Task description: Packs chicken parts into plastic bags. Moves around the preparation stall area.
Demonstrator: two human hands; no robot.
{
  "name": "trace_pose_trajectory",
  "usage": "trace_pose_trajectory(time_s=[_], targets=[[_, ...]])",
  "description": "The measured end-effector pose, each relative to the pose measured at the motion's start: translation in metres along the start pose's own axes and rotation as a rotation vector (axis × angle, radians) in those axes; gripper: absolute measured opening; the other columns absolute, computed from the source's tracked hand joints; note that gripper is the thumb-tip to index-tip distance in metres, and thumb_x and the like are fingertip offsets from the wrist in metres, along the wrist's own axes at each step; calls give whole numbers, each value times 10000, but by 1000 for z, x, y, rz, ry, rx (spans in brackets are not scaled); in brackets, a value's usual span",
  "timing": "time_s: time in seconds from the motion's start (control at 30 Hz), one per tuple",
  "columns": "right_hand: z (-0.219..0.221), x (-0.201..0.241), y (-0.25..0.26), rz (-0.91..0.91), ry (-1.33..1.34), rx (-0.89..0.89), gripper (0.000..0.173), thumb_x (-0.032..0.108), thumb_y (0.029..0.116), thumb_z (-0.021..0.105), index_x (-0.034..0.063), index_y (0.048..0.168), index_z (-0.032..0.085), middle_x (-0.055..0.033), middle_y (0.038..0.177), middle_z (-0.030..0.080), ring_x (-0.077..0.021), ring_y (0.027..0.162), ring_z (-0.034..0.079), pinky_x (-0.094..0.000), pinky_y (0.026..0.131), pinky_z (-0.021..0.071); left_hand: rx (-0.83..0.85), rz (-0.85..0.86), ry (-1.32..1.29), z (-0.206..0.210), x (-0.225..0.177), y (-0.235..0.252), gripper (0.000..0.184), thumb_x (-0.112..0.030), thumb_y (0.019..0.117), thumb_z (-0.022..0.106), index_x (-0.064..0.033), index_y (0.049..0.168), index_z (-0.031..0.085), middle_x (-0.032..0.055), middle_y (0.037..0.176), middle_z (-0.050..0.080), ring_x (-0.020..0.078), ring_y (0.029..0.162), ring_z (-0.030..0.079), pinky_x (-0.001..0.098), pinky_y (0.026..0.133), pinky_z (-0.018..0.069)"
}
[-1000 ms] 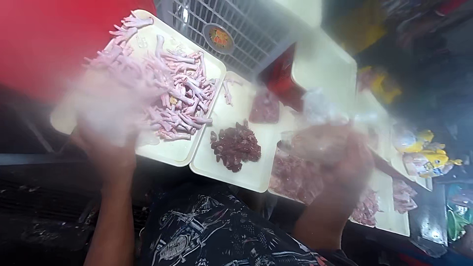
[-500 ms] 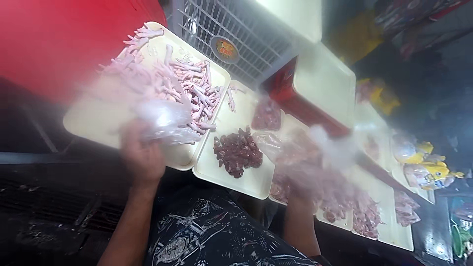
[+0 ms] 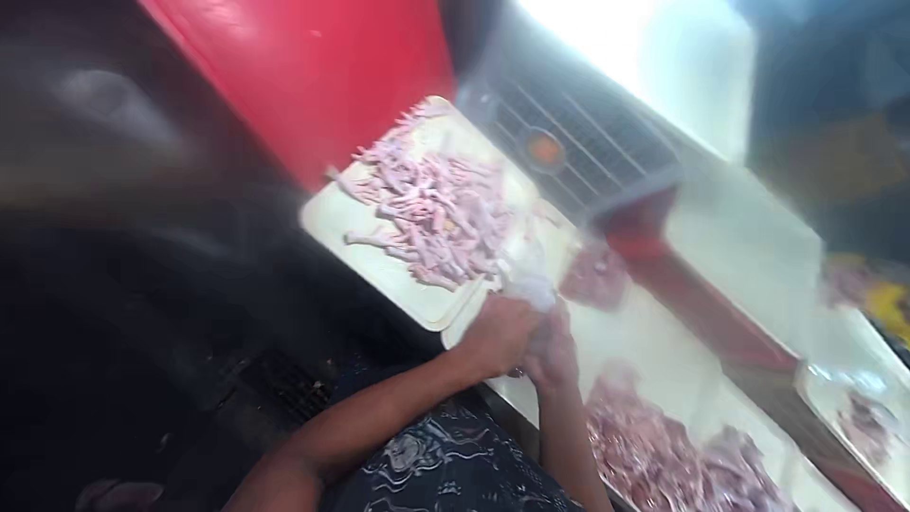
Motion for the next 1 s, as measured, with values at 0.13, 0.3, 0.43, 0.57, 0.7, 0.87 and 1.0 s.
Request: trace_pose_trajectory(time_s=[0.13, 0.3, 0.43, 0.57, 0.7, 0.87, 1.0], targets=[[14, 23, 17, -121, -298, -2, 680, 0, 972, 597, 91, 1556, 261, -143, 1275, 628, -230, 1060, 689, -456, 881, 618, -101, -8, -89, -42, 14, -37, 500, -317, 1005, 619, -220, 1490, 551, 102, 1518, 524, 295, 1416, 465, 519, 1169, 371], [83, 101, -19, -583, -833, 183, 626, 62, 862, 718, -85, 1395, 425, -118, 1278, 617, -89, 1134, 641, -273, 966, 574, -505, -240, -277, -125, 109, -141, 507, -263, 996, 657, -83, 1458, 552, 131, 1412, 592, 202, 1251, 614, 388, 1059, 534], [160, 109, -59, -826, -997, 503, 535, 27, 831, 732, -39, 1314, 511, -40, 1258, 661, -27, 1149, 641, -244, 1003, 561, -430, -939, -61, -129, 245, -288, 522, -394, 1050, 544, -110, 1487, 518, 191, 1447, 565, 330, 1263, 617, 519, 1063, 516], [268, 53, -101, -846, -1029, 850, 464, 19, 885, 715, -54, 1313, 553, -115, 1289, 661, -117, 1206, 640, -332, 1051, 551, -192, -1470, -70, -70, 324, -469, 567, -424, 1017, 581, -94, 1474, 524, 269, 1493, 495, 513, 1317, 517, 708, 1017, 450], [388, -57, -144, -929, -1149, 1138, 386, 181, 938, 681, -30, 1260, 645, -163, 1268, 675, -176, 1190, 652, -338, 1027, 555, -352, -1695, -486, -2, 329, -635, 627, -451, 1016, 600, -42, 1480, 496, 283, 1396, 586, 474, 1276, 581, 674, 1032, 464], [528, -226, -209, -1051, -1215, 1387, 303, 105, 936, 614, 31, 1212, 715, -177, 1271, 682, -246, 1155, 690, -370, 959, 595, -812, -1887, -937, 50, 285, -809, 465, -309, 1076, 547, 119, 1241, 619, 328, 1214, 637, 426, 1134, 620, 565, 998, 473], [635, -323, -264, -1048, -1137, 1460, 315, 40, 940, 590, 27, 1232, 705, -209, 1294, 669, -315, 1165, 683, -451, 975, 584, -984, -1996, -1024, 61, 279, -924, 457, -324, 1086, 519, 63, 1314, 605, 296, 1242, 644, 398, 1113, 650, 549, 976, 511]])
Point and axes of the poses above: each hand's wrist, its own y-axis towards the middle knuckle, its own z-axis out of the palm, x = y × z, the point moved 9 cm from there along y, towards the middle knuckle
